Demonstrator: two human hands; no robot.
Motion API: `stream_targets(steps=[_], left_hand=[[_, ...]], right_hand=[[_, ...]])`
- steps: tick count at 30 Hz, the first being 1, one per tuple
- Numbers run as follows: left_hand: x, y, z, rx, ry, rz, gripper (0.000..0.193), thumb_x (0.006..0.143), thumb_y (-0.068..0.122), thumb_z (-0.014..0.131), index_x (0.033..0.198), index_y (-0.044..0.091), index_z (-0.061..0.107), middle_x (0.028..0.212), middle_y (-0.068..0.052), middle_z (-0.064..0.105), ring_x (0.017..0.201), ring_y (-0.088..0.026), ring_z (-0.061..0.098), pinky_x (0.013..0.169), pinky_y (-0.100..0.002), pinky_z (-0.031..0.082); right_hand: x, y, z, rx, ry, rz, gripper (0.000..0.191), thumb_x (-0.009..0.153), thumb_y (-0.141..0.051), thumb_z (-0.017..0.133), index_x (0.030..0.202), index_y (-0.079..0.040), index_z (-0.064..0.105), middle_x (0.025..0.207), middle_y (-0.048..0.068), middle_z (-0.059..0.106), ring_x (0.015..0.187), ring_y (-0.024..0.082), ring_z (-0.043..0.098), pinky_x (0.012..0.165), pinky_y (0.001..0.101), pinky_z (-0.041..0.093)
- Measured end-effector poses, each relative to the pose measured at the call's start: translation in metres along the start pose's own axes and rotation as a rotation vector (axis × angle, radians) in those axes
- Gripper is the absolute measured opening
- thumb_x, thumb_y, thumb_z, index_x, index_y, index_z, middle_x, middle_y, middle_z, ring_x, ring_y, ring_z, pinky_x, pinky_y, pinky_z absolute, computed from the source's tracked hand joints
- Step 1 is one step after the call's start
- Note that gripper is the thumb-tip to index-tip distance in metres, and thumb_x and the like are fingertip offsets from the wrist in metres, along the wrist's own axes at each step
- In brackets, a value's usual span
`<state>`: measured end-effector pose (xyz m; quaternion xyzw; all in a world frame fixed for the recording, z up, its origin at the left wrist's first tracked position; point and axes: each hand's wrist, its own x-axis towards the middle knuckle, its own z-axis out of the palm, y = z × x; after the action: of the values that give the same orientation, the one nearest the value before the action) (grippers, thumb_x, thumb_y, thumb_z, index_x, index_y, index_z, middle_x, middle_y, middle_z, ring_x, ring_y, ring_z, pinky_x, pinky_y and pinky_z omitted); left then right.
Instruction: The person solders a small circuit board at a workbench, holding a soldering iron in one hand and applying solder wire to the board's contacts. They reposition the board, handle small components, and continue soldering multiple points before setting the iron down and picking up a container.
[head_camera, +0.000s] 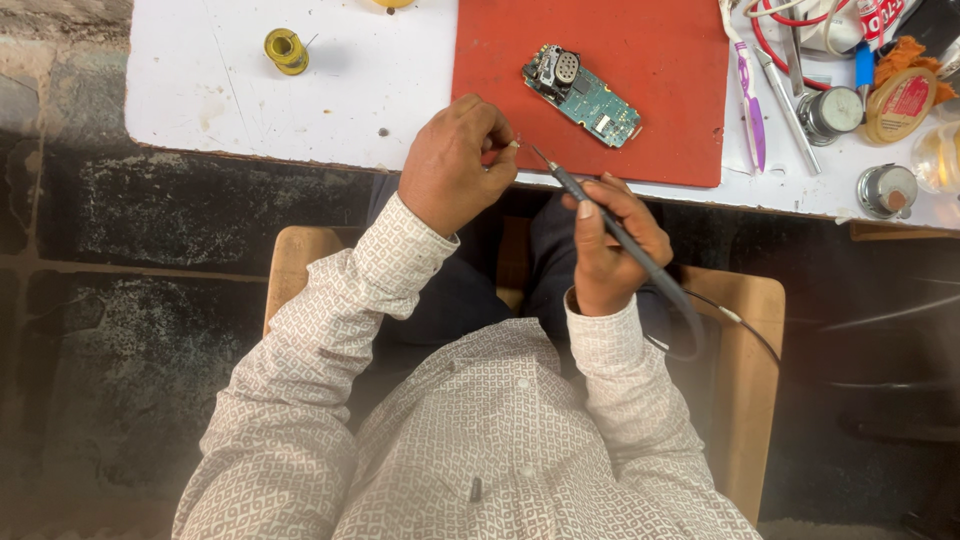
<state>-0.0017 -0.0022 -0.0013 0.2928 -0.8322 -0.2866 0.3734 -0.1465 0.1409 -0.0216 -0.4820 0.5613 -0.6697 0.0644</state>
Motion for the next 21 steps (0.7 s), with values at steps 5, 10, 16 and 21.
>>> stream_targets(steps=[5,10,16,21], left_hand=[[0.0,0.0,0.0,0.002,-0.011,-0.01,0.016,0.082,0.004,0.077,0.083,0.004,0.06,0.081,-0.007,0.062,0.069,-0.022,0.062,0.062,-0.034,0.053],[0.0,0.0,0.0,-0.001,0.005,0.0,0.016,0.082,0.004,0.076,0.084,0.004,0.061,0.081,-0.007,0.062,0.069,-0.022,0.062,0.062,-0.034,0.053],[0.0,0.001,0.0,0.011,-0.006,-0.016,0.015,0.082,0.004,0.076,0.083,0.004,0.061,0.08,-0.007,0.062,0.067,-0.021,0.061,0.062,-0.034,0.052],[0.0,0.001,0.0,0.019,-0.009,-0.015,0.015,0.081,0.004,0.076,0.083,0.004,0.061,0.08,-0.007,0.061,0.068,-0.021,0.061,0.062,-0.034,0.052]], right_hand=[[-0.002,0.0,-0.004,0.121,0.061,0.158,0.022,0.099,-0.013,0.072,0.109,0.006,0.07,0.095,0.015,0.076,0.088,0.02,0.077,0.101,0.0376,0.058],[-0.001,-0.003,-0.002,0.046,-0.004,0.101,0.021,0.103,-0.01,0.072,0.113,0.009,0.07,0.099,0.017,0.076,0.09,0.022,0.078,0.101,0.0332,0.058],[0.005,-0.005,-0.008,0.298,0.071,0.308,0.019,0.099,-0.007,0.071,0.109,0.009,0.07,0.096,0.017,0.075,0.085,0.025,0.076,0.086,0.0356,0.061],[0.014,-0.002,-0.022,0.605,0.077,0.402,0.016,0.1,-0.009,0.067,0.107,0.006,0.07,0.091,0.018,0.074,0.088,0.029,0.073,0.098,0.0442,0.06]])
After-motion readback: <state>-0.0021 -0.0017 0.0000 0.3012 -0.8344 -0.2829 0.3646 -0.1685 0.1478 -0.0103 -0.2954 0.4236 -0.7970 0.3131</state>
